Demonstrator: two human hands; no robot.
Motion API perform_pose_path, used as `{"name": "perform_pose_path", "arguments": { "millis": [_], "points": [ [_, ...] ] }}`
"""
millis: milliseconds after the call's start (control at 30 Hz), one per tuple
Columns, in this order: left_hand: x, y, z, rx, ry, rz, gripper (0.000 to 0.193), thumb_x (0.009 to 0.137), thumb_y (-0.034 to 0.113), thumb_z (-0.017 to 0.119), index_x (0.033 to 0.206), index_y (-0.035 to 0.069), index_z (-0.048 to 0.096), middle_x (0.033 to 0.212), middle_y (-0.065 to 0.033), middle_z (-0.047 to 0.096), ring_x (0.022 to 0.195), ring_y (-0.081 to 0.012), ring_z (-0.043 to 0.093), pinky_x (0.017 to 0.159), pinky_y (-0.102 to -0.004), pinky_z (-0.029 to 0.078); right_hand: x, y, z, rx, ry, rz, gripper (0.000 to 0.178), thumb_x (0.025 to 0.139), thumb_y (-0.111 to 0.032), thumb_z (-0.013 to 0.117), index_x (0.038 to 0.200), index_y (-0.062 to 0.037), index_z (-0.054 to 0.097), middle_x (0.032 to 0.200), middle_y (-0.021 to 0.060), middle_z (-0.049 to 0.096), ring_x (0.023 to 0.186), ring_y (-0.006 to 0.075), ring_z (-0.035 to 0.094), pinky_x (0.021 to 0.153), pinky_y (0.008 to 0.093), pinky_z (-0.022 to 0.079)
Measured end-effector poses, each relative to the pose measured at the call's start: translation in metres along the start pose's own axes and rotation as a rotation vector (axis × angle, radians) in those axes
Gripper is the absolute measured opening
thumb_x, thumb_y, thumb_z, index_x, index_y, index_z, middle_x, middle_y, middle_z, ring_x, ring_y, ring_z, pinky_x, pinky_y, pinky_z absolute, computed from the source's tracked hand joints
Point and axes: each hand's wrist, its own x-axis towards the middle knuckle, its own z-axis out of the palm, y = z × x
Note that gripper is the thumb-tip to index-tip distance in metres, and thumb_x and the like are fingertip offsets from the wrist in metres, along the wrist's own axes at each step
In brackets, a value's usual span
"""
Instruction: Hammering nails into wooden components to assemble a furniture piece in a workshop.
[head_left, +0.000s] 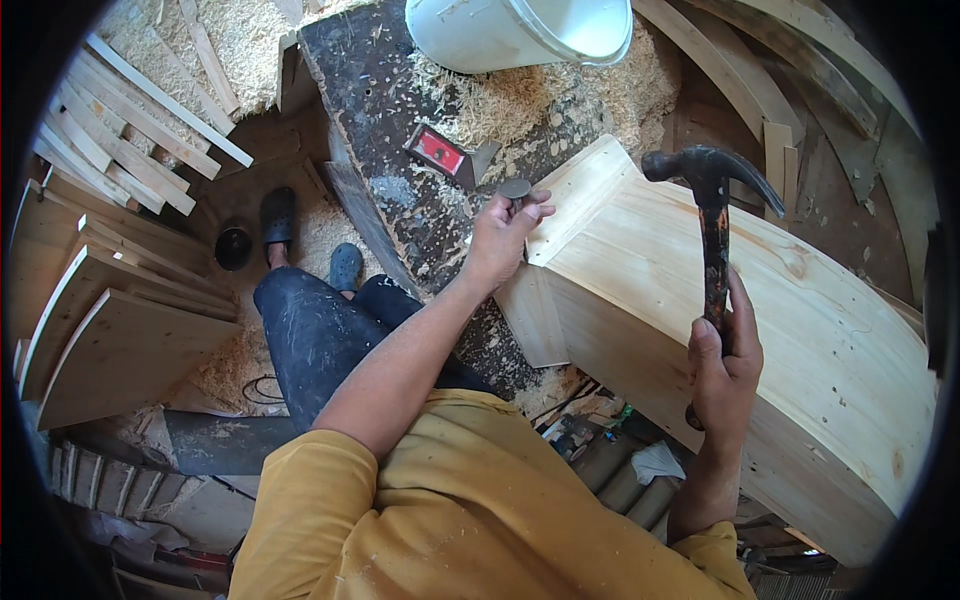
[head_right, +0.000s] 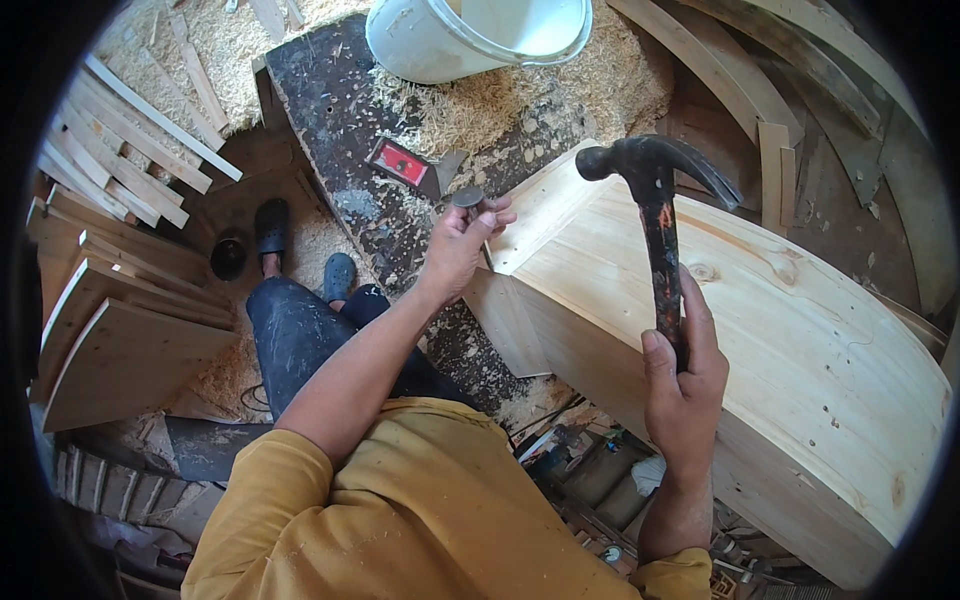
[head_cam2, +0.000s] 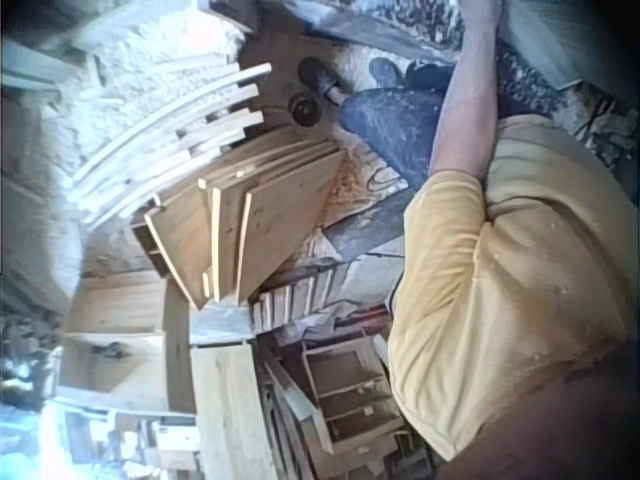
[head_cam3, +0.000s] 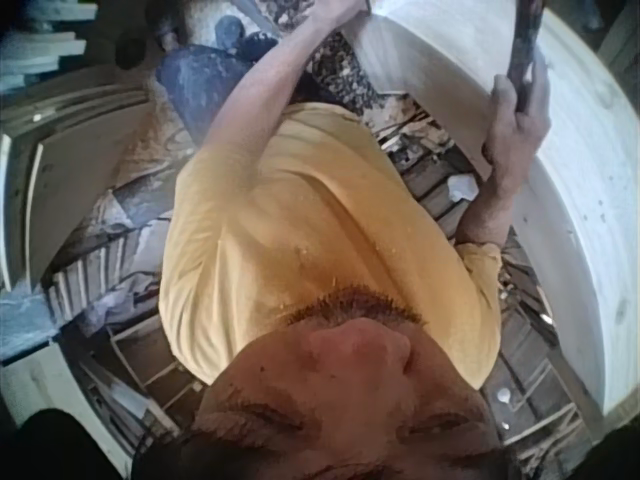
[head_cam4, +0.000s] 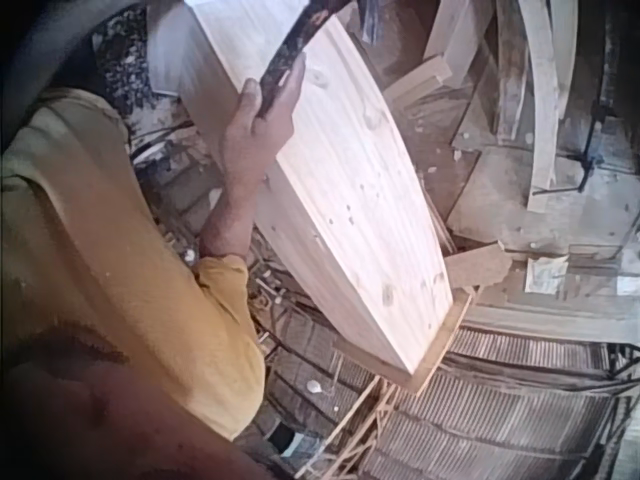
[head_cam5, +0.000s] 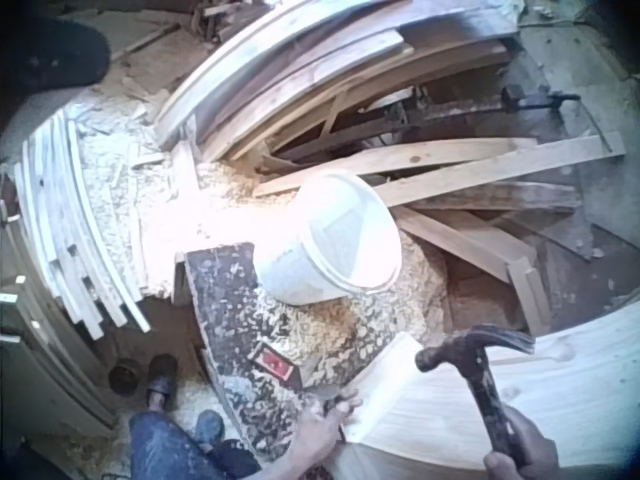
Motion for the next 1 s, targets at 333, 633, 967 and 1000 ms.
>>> {"name": "perform_pose_path", "arguments": {
  "millis": [333,633,967,1000],
  "points": [
    [0.001,-0.016,-0.025,0.301,-0.165,-0.090,0.011,0.095,0.009,0.051,0.101,0.000,0.051,0.093,-0.0075,0.064,0.085,-0.0140,0.063,0.078,-0.0278,0.052,-0.006,0.008,-0.006,0.107,0.023,0.092,0.048,0.090,-0.007,0.054,0.137,-0.0020,0.044,0.074,-0.0042,0.044,0.062,0.0049,0.037,0.056,0.0183,0.031],
    [0.005,-0.029,-0.020,0.340,-0.181,-0.095,0.009,0.096,0.011,0.049,0.099,0.003,0.050,0.085,-0.0039,0.062,0.080,-0.0103,0.060,0.072,-0.0248,0.051,-0.002,0.011,-0.009,0.025,0.048,0.022,0.047,0.091,-0.010,0.055,0.136,0.0000,0.044,0.076,-0.0029,0.046,0.066,0.0056,0.038,0.060,0.0186,0.032],
    [0.006,-0.030,-0.022,0.461,-0.228,-0.039,0.009,0.096,0.012,0.050,0.098,0.003,0.051,0.082,-0.0031,0.061,0.076,-0.0094,0.058,0.070,-0.0246,0.050,0.016,-0.001,-0.005,-0.137,0.007,-0.208,0.051,0.094,-0.008,0.052,0.143,-0.0061,0.037,0.077,-0.0024,0.046,0.059,0.0037,0.035,0.053,0.0170,0.030],
    [0.006,-0.030,-0.021,0.514,-0.244,-0.039,0.009,0.095,0.012,0.051,0.098,0.003,0.052,0.082,-0.0029,0.061,0.076,-0.0094,0.058,0.070,-0.0247,0.050,0.019,-0.005,-0.004,-0.162,0.002,-0.230,0.052,0.093,-0.005,0.051,0.143,-0.0073,0.037,0.077,-0.0004,0.047,0.060,0.0052,0.036,0.055,0.0180,0.032]
  ]
}}
